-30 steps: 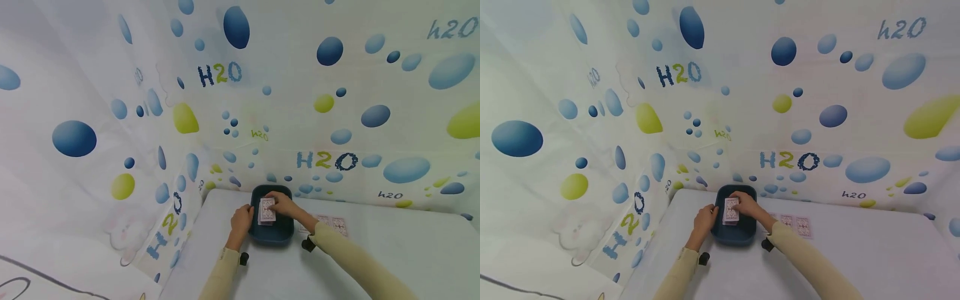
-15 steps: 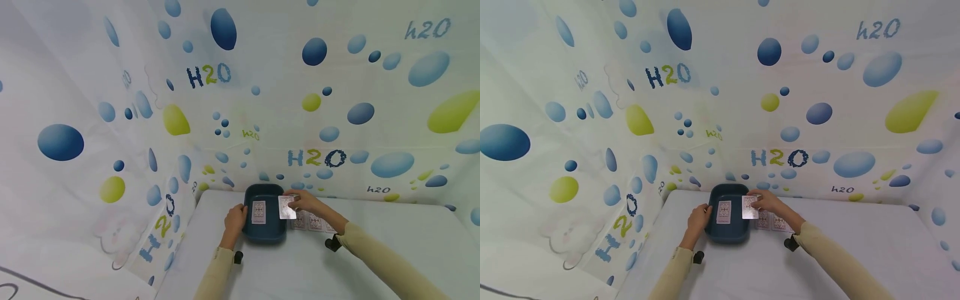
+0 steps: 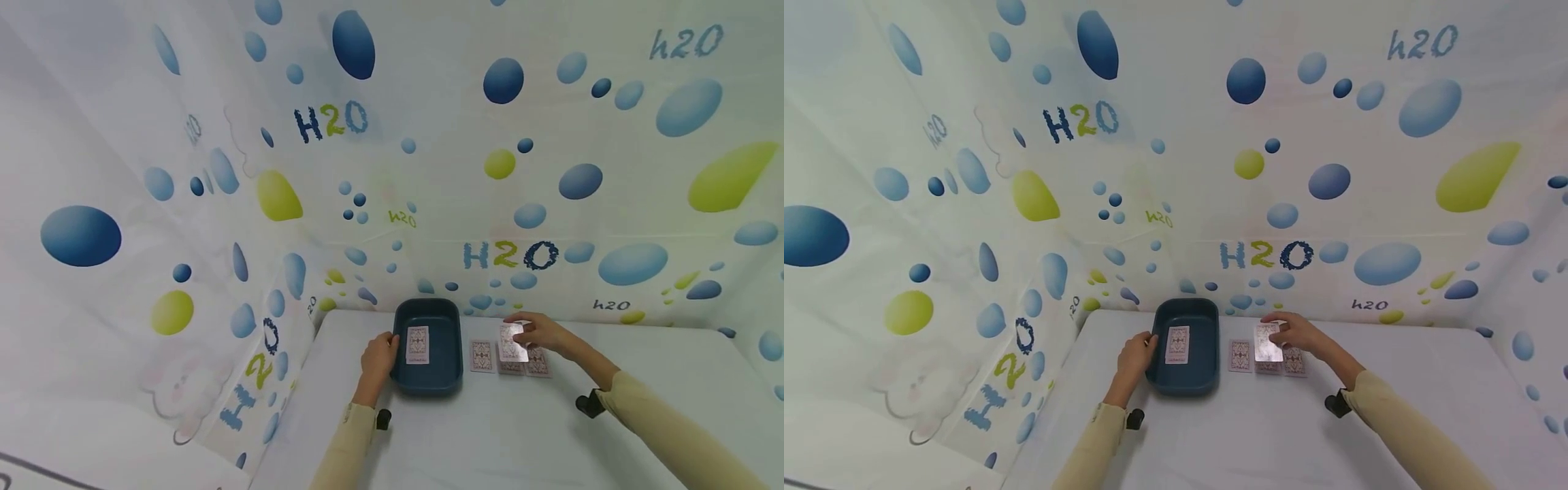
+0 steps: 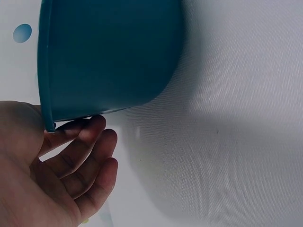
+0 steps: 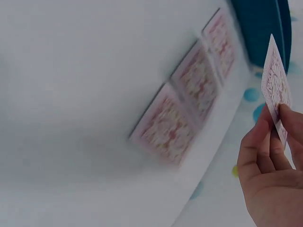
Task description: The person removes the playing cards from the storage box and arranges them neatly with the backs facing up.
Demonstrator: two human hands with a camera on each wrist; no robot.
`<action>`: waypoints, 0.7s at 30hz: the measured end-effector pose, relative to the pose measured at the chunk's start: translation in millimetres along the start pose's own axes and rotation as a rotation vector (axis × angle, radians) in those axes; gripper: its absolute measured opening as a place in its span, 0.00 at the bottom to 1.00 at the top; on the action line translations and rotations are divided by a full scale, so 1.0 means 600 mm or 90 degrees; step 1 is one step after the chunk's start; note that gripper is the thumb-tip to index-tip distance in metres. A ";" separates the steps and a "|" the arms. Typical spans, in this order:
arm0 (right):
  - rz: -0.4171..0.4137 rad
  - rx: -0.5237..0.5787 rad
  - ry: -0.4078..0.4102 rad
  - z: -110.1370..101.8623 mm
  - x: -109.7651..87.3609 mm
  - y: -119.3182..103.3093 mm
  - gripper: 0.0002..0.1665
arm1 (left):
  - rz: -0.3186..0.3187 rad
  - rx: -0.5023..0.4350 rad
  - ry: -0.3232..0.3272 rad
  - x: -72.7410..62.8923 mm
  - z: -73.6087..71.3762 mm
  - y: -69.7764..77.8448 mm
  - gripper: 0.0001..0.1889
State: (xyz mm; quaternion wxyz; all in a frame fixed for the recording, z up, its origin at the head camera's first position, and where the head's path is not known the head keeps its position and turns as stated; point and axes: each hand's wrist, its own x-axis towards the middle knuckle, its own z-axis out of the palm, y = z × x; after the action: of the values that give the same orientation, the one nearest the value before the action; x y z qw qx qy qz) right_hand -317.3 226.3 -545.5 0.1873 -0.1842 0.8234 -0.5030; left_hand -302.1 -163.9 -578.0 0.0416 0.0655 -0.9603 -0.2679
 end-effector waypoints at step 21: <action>0.180 -0.114 0.111 -0.070 -0.087 0.135 0.25 | 0.001 -0.007 -0.001 -0.003 -0.001 0.003 0.16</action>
State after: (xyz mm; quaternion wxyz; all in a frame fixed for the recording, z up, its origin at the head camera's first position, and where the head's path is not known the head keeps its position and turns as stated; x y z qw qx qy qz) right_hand -302.2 318.3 -593.7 0.1674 -0.0381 0.8955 -0.4106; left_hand -300.5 -162.6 -576.7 0.0410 0.0644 -0.9589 -0.2733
